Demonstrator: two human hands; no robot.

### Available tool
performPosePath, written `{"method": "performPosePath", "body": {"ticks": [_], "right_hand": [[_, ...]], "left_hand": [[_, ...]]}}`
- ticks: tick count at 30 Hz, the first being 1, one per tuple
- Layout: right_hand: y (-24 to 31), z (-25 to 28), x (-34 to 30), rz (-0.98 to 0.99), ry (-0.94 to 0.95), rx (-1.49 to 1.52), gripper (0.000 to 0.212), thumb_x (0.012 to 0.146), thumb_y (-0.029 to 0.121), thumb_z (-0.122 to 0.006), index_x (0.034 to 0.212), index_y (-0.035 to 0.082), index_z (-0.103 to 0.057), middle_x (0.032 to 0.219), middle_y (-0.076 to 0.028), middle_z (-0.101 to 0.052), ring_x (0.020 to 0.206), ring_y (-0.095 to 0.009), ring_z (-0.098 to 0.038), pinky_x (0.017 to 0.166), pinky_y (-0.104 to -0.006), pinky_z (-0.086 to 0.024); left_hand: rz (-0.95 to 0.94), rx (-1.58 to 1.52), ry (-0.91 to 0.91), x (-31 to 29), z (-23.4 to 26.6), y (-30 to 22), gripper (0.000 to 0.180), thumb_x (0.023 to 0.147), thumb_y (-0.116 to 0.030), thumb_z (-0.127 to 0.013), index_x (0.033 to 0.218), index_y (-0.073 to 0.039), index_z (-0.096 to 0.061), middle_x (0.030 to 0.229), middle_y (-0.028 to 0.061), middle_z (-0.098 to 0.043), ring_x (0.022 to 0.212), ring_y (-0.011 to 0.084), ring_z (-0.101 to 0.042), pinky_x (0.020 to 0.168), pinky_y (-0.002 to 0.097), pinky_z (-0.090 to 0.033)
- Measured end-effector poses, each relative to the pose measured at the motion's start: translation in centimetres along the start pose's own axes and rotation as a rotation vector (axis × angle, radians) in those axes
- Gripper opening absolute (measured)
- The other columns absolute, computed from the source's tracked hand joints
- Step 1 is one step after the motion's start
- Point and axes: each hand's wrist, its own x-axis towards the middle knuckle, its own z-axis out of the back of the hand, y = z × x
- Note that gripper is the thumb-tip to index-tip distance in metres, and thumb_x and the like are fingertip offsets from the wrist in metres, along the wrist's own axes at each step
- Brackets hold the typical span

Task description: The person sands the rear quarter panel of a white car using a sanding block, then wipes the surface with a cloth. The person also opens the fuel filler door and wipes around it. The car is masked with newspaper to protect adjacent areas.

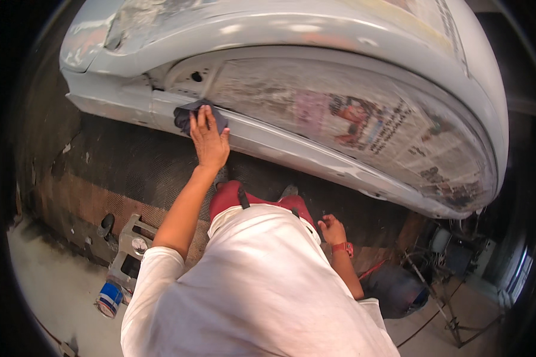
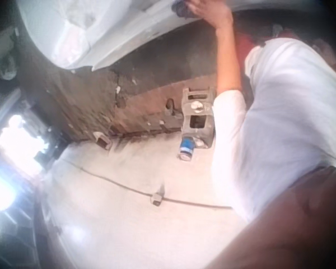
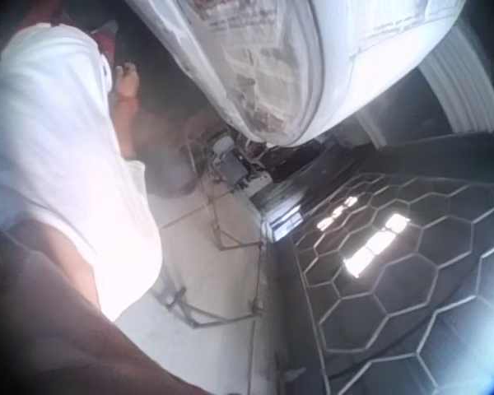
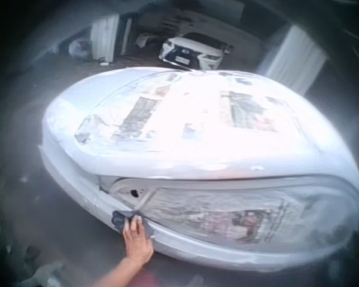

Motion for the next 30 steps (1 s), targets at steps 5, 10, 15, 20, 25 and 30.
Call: {"method": "performPosePath", "body": {"ticks": [5, 10, 15, 20, 25, 30], "right_hand": [[-4.0, 2.6, 3.7, 0.026, -0.018, 0.025, 0.038, 0.096, 0.03, -0.079, 0.122, 0.003, -0.073, 0.101, -0.019, -0.08, 0.092, -0.034, -0.079, 0.085, -0.0436, -0.061], [-13.7, 3.8, 7.4, 0.038, -0.027, 0.092, 0.039, 0.096, 0.032, -0.079, 0.123, 0.004, -0.074, 0.098, -0.016, -0.08, 0.092, -0.032, -0.078, 0.084, -0.0436, -0.06], [-26.9, 5.0, 9.4, -0.001, 0.07, 0.113, 0.039, 0.095, 0.032, -0.08, 0.122, 0.005, -0.074, 0.095, -0.014, -0.079, 0.091, -0.032, -0.077, 0.084, -0.0438, -0.06], [-37.7, 8.2, 10.7, 0.028, 0.159, 0.1, 0.036, 0.094, 0.031, -0.081, 0.119, 0.006, -0.074, 0.094, -0.013, -0.078, 0.09, -0.033, -0.077, 0.084, -0.0449, -0.059], [-42.7, 9.7, 10.9, 0.015, 0.074, 0.094, 0.035, 0.094, 0.031, -0.081, 0.118, 0.006, -0.074, 0.094, -0.013, -0.078, 0.089, -0.032, -0.077, 0.083, -0.0433, -0.059], [-42.1, 9.8, 8.3, -0.062, -0.02, 0.244, 0.038, 0.095, 0.033, -0.081, 0.121, 0.006, -0.074, 0.096, -0.013, -0.079, 0.089, -0.032, -0.077, 0.082, -0.0424, -0.059]], "left_hand": [[0.072, 0.091, -0.036, -0.5, -1.8, -3.4, 0.086, 0.108, -0.038, -0.06, 0.171, 0.003, -0.018, 0.173, 0.0221, -0.02, 0.157, 0.0515, -0.02, 0.128, 0.0612, -0.023], [0.051, 0.123, -0.088, -3.4, -5.5, -11.2, 0.083, 0.11, -0.038, -0.058, 0.171, 0.003, -0.019, 0.173, 0.0221, -0.019, 0.155, 0.0521, -0.022, 0.128, 0.0629, -0.023], [0.078, 0.182, -0.049, -8.4, -10.2, -23.1, 0.085, 0.109, -0.035, -0.059, 0.171, 0.004, -0.016, 0.173, 0.0271, -0.022, 0.153, 0.0539, -0.025, 0.129, 0.0621, -0.021], [0.083, 0.121, 0.092, -12.9, -12.3, -35.3, 0.088, 0.107, -0.034, -0.063, 0.171, 0.004, -0.017, 0.171, 0.0288, -0.023, 0.151, 0.055, -0.027, 0.129, 0.0617, -0.021], [-0.103, -0.013, 0.195, -16.8, -13.9, -43.7, 0.089, 0.103, -0.032, -0.069, 0.171, 0.0, -0.023, 0.167, 0.024, -0.028, 0.148, 0.0521, -0.029, 0.126, 0.0614, -0.024], [-0.364, -0.19, 0.386, -19.9, -16.1, -49.5, 0.089, 0.097, -0.036, -0.075, 0.169, -0.005, -0.033, 0.167, 0.015, -0.035, 0.147, 0.0506, -0.031, 0.122, 0.0599, -0.031]]}}
